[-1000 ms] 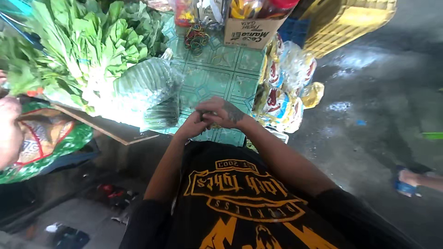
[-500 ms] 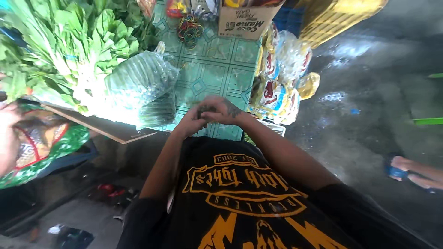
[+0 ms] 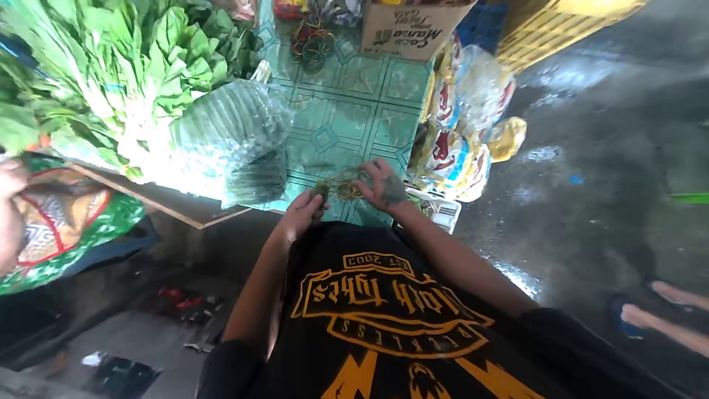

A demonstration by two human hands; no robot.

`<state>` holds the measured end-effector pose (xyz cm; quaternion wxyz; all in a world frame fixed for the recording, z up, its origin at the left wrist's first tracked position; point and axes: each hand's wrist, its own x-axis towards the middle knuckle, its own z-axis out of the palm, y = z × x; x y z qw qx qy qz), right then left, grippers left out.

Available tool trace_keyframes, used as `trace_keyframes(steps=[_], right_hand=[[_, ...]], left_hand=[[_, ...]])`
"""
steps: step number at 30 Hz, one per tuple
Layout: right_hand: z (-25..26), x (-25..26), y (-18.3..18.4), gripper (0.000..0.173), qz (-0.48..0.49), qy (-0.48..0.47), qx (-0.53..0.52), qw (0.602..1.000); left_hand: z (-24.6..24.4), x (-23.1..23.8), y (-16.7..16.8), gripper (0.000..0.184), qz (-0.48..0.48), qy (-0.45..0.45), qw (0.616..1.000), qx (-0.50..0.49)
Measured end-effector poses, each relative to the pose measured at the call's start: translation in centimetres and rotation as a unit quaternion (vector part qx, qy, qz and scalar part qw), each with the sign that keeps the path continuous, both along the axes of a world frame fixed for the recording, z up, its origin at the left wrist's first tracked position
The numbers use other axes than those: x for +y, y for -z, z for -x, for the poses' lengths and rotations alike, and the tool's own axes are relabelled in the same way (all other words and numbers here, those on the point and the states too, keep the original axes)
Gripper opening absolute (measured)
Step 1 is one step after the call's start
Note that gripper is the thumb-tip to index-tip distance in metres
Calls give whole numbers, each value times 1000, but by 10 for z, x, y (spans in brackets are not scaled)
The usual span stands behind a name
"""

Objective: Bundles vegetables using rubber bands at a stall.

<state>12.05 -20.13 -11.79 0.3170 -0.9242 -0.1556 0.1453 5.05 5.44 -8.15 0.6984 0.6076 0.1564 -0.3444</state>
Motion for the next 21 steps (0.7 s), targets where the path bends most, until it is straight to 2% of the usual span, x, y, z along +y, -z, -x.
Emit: trace_keyframes(steps=[2,4,6,10,13,17,21], right_hand=[[-1,-7,17,25,37,-39,-31,998],[-4,-11,21,16,-10,-12,-25,1000],[-9,-11,14,15,-68,37,-11,997],[-18,-20,2,17,-109,33,-40,993],[-23,-24,-13,19,-169,79,21,982],[-29,-27,-26,37,-335,186,138,913],[-38,-37,-24,31,-463,239,165,837]], left_hand=[[-4,4,1,28,4,-27,999,19],[-8,5,0,27,-5,-39,999,24],[-10,4,0,28,-4,-43,999,18],[-9,-2,4,27,9,-34,999,12],[-10,-10,6,28,10,-18,1000,10],[-11,-14,3,29,7,-13,1000,-6],[-16,-12,-4,28,-9,-16,1000,-14]])
